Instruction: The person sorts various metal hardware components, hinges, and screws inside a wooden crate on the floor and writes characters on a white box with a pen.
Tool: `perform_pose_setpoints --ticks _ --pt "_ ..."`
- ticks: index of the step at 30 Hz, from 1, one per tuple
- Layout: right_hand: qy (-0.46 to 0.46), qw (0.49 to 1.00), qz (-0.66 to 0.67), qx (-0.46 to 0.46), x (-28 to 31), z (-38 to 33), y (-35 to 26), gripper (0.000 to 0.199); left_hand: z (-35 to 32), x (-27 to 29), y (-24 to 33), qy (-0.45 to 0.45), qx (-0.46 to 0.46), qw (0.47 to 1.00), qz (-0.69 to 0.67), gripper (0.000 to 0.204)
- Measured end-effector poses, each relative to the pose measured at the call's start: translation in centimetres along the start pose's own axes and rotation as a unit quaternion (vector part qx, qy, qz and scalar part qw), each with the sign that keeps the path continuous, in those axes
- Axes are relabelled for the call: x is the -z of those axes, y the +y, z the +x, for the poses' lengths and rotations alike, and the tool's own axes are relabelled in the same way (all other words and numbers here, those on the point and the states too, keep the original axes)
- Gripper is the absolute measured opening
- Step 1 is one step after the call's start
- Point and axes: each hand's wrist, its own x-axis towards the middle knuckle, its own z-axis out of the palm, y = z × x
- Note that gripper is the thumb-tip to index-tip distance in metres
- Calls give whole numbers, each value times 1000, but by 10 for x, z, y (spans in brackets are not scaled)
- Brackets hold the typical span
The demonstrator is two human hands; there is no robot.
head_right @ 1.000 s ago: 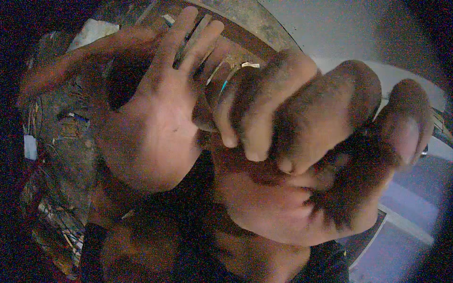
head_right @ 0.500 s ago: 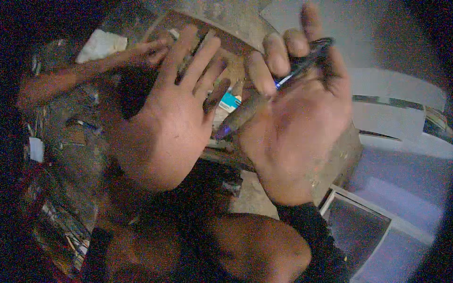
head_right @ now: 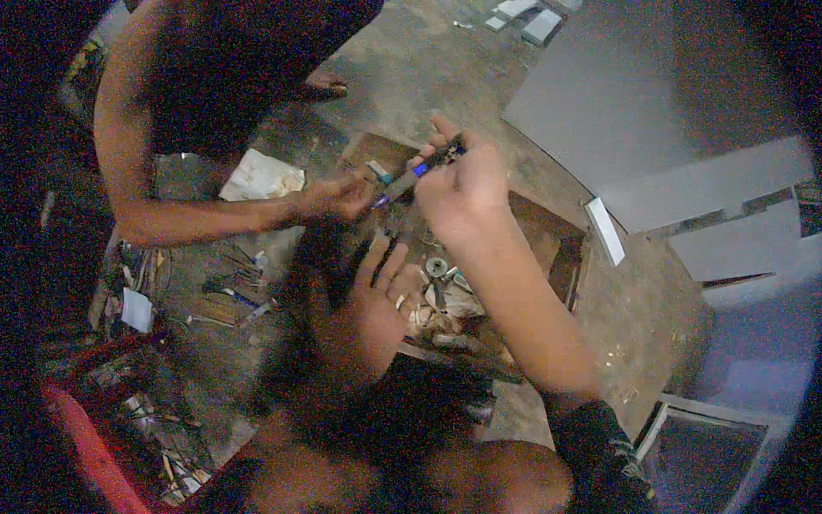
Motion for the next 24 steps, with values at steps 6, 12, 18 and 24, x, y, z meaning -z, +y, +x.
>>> perform_pose_setpoints --ticks 6,12,18,24 --pt "-15 1000 11 -3 -4 -14 -3 29 10 -18 23 -29 -41 999 2 99" --pt "-79 987 -125 55 11 -61 -3 30 20 -24 26 -80 -83 993 18 95" --pt "-159 932 -300 126 12 -110 7 29 27 -15 34 -45 -129 986 90 88" --pt "-224 931 -265 115 29 -106 9 45 19 -34 26 -64 -144 984 82 87"
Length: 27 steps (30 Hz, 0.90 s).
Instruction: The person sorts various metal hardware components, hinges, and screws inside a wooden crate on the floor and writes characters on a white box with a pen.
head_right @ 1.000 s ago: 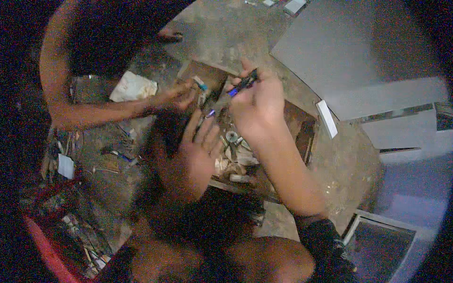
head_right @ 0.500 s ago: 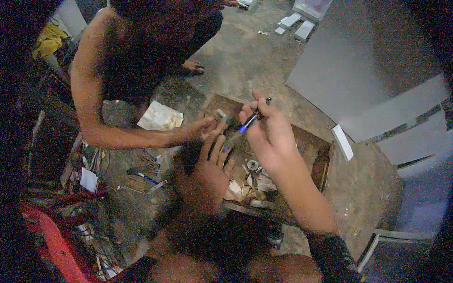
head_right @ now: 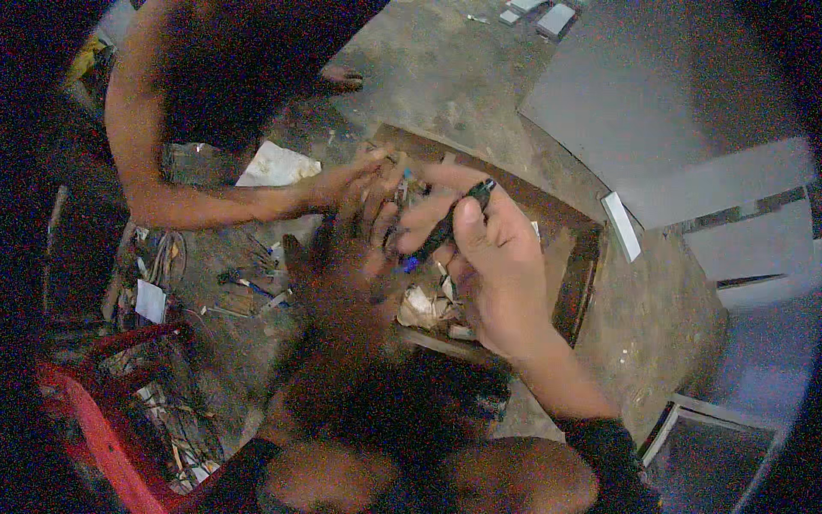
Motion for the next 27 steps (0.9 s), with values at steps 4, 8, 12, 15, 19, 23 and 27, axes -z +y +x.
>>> perform_pose_setpoints --ticks 4,8,12,15,19,23,27 --pt "31 998 43 -23 1 -3 -1 61 -20 16 -6 -7 -2 997 -71 88" --pt "13 995 73 -63 10 -6 5 51 -36 28 -10 11 -14 998 -64 87" --pt "-53 988 133 -54 26 -7 13 44 -42 36 -17 15 10 997 -68 85" --pt "-39 986 143 -75 28 -10 12 47 -42 37 -23 4 2 995 -95 85" --pt "4 990 94 -104 25 -6 8 52 -47 48 -24 10 17 996 -86 84" --pt "-3 990 109 -91 13 5 2 53 -39 48 -12 -93 -32 967 235 63" --pt "9 982 185 -43 15 10 0 51 -43 25 -13 -107 -24 839 533 36"
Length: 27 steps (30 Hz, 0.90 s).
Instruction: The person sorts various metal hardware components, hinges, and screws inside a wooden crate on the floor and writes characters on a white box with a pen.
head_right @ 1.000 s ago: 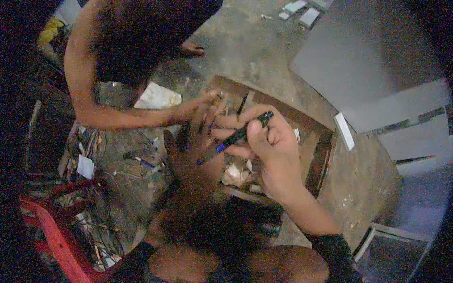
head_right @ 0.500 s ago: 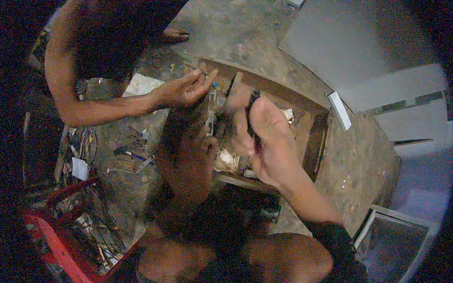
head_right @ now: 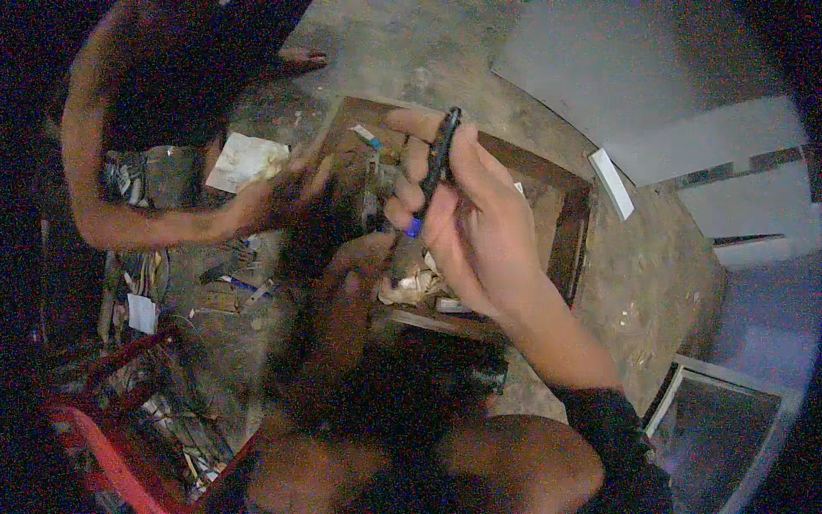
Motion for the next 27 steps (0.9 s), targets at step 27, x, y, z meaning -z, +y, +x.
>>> perform_pose_setpoints --ticks 27 --pt "130 948 -257 137 -11 4 -2 46 37 7 45 78 -10 991 106 49"
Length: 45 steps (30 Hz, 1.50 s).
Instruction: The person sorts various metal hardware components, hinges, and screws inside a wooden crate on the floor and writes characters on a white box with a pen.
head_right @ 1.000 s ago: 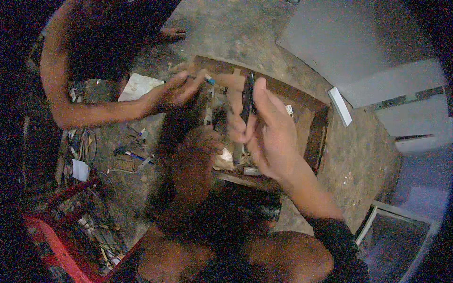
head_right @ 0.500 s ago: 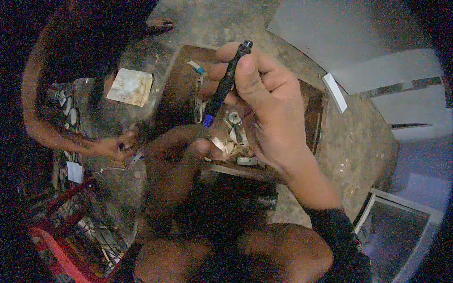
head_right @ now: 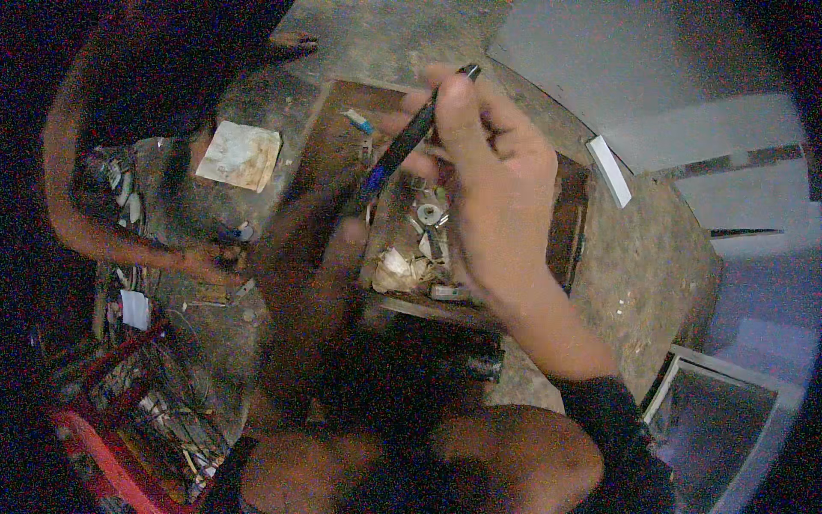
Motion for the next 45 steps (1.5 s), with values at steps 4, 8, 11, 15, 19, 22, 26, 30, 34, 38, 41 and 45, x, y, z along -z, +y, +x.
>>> perform_pose_setpoints --ticks 4,8,11,15,19,22,26,30,34,38,41,45 --pt "-47 994 97 11 -5 21 5 51 30 12 -12 -118 152 684 -703 86" --pt "-145 955 259 -10 -11 28 12 52 42 0 -20 -66 109 632 -765 98" --pt "-190 942 275 1 -5 37 10 46 45 -8 -22 -87 81 643 -757 99" --pt "-164 925 340 45 -8 35 4 33 46 -13 -18 -87 71 647 -754 98" --pt "-181 926 322 73 -10 34 -16 28 52 -25 -22 -57 90 650 -752 97" --pt "-69 965 229 106 -19 29 -16 32 56 -31 -26 -28 106 659 -744 96" --pt "6 993 41 109 -11 22 -6 37 57 -36 -32 20 126 668 -734 96" --pt "-30 991 -43 125 -4 11 1 37 57 -33 -30 62 137 682 -715 95" --pt "-34 989 -40 142 -3 0 3 33 59 -25 -29 88 147 699 -695 94" --pt "0 989 -52 141 -2 -3 3 31 55 -31 -33 95 165 711 -676 93" --pt "-40 997 -42 58 -5 -5 10 31 52 -28 -38 100 143 709 -683 97" --pt "-21 962 -193 194 7 10 39 31 41 -25 -45 50 97 668 -736 89"
